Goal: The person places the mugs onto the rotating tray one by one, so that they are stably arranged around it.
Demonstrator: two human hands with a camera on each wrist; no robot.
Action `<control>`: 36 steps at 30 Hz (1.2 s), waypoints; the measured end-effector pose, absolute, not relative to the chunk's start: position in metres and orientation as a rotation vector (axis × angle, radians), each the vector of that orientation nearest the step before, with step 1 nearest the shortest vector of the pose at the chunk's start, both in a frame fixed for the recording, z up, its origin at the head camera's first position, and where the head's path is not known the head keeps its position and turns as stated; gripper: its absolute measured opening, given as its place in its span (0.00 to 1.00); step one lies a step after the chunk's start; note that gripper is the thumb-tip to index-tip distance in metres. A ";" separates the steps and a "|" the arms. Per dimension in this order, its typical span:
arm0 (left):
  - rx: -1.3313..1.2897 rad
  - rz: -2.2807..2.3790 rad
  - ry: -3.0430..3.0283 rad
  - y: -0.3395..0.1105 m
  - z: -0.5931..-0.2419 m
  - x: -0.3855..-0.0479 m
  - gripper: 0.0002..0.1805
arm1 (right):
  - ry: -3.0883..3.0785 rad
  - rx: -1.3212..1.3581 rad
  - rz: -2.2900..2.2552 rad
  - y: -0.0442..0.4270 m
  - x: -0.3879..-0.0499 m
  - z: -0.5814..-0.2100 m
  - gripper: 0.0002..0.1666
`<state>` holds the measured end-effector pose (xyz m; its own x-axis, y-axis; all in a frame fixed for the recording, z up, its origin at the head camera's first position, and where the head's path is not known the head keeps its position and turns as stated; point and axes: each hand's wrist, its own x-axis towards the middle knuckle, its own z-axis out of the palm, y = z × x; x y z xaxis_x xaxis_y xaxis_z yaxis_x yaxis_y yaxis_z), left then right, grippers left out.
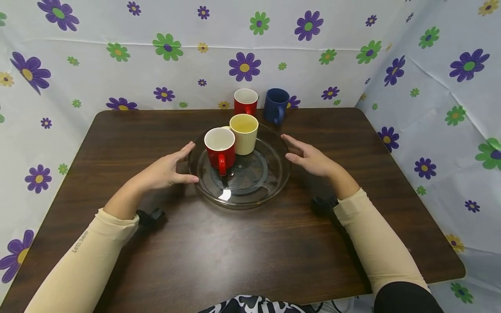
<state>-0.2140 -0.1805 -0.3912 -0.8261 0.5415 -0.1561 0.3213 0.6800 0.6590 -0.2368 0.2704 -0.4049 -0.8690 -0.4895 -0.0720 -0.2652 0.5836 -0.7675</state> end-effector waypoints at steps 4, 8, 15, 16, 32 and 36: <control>0.679 0.912 2.559 -0.180 -0.393 -0.217 0.58 | 2.521 -0.578 -1.245 0.271 -0.252 -0.401 0.39; 0.684 0.910 2.564 -0.180 -0.396 -0.219 0.58 | 2.548 -0.478 -1.258 0.270 -0.270 -0.396 0.38; 0.668 0.933 2.543 -0.178 -0.398 -0.219 0.59 | 2.413 -0.185 -1.507 0.267 -0.299 -0.396 0.35; 0.665 0.937 2.542 -0.177 -0.397 -0.219 0.58 | 2.398 -0.152 -1.532 0.265 -0.303 -0.396 0.35; 0.648 0.996 2.510 -0.180 -0.400 -0.217 0.59 | 2.228 0.075 -1.668 0.248 -0.342 -0.402 0.36; 0.646 1.019 2.509 -0.182 -0.401 -0.216 0.59 | 2.146 0.118 -1.752 0.244 -0.351 -0.405 0.31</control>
